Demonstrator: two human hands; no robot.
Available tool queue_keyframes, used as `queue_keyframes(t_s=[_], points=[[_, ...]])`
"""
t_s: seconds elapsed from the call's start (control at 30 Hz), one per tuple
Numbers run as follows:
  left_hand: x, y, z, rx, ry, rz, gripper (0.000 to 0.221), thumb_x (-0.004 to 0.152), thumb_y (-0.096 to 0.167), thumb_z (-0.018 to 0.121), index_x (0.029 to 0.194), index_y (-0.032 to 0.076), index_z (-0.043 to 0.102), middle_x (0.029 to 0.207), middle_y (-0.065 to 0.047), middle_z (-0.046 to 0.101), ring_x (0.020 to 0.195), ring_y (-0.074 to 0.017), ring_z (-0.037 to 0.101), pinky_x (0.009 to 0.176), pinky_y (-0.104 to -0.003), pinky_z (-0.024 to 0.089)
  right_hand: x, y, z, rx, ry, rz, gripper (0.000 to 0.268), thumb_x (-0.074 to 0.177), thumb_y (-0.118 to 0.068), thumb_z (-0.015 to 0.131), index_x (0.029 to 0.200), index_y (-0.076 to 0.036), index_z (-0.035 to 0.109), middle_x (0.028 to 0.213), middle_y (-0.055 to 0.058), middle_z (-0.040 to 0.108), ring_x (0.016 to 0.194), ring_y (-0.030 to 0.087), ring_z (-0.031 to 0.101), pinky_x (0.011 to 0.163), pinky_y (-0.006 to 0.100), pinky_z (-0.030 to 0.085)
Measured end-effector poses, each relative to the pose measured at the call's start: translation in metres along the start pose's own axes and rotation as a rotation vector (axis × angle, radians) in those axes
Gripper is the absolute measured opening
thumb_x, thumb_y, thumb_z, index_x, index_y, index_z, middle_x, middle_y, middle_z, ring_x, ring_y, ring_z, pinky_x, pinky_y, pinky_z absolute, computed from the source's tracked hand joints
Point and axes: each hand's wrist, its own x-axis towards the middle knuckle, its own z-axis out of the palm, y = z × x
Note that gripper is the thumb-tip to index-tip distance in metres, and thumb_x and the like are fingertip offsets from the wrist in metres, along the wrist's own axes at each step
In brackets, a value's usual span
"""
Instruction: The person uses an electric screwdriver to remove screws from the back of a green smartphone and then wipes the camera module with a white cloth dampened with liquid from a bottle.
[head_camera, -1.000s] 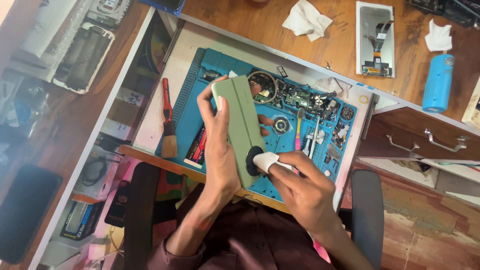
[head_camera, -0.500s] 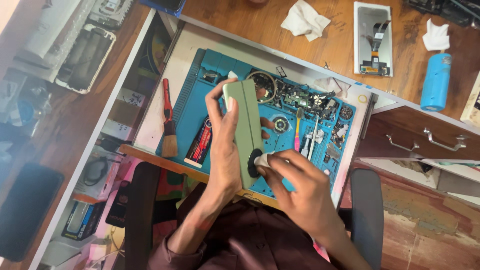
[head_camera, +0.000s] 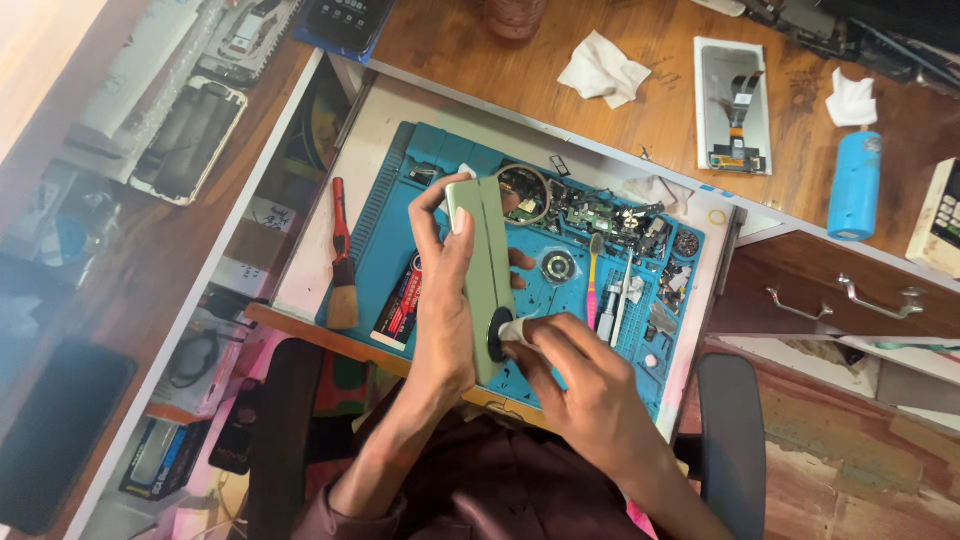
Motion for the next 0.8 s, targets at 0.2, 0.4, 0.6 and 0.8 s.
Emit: queue_keyframes(t_s=[0.2,0.4,0.6,0.8], points=[[-0.008,0.001,0.002,-0.066,0.015,-0.069,0.048,0.105,0.042,0.044,0.142,0.016,0.029,0.131,-0.015,0.062,0.086,-0.0218,0.066,0.073,-0.034,0.057,0.002,0.002,-0.008,0.069,-0.022,-0.004,0.018,0.085,-0.002,0.078,0.101,0.002,0.071,0.094,0.009,0.072,0.083,0.02,0.076,0.07,0.032,0.058],[-0.011,0.007,0.0,-0.019,0.009,-0.055,0.046,0.106,0.041,0.043,0.143,0.016,0.031,0.13,-0.015,0.062,0.086,-0.0208,0.066,0.073,-0.033,0.056,-0.007,-0.012,-0.004,0.017,0.005,-0.06,0.021,0.084,0.0,0.077,0.104,0.001,0.073,0.093,0.009,0.071,0.082,0.021,0.074,0.069,0.032,0.058],[-0.012,0.008,0.0,-0.022,0.012,-0.045,0.044,0.106,0.04,0.043,0.142,0.017,0.032,0.128,-0.012,0.062,0.086,-0.0206,0.066,0.073,-0.033,0.056,-0.007,-0.009,0.0,0.031,0.015,-0.031,0.018,0.087,-0.004,0.076,0.103,0.0,0.072,0.094,0.008,0.072,0.082,0.019,0.075,0.069,0.031,0.058],[-0.006,0.006,-0.003,-0.142,0.01,-0.147,0.041,0.104,0.041,0.043,0.135,0.017,0.034,0.126,-0.012,0.061,0.085,-0.0226,0.065,0.07,-0.036,0.058,0.0,0.046,-0.001,0.741,-0.153,0.362,0.02,0.096,-0.01,0.07,0.109,0.005,0.071,0.095,0.011,0.072,0.081,0.017,0.068,0.069,0.031,0.055]])
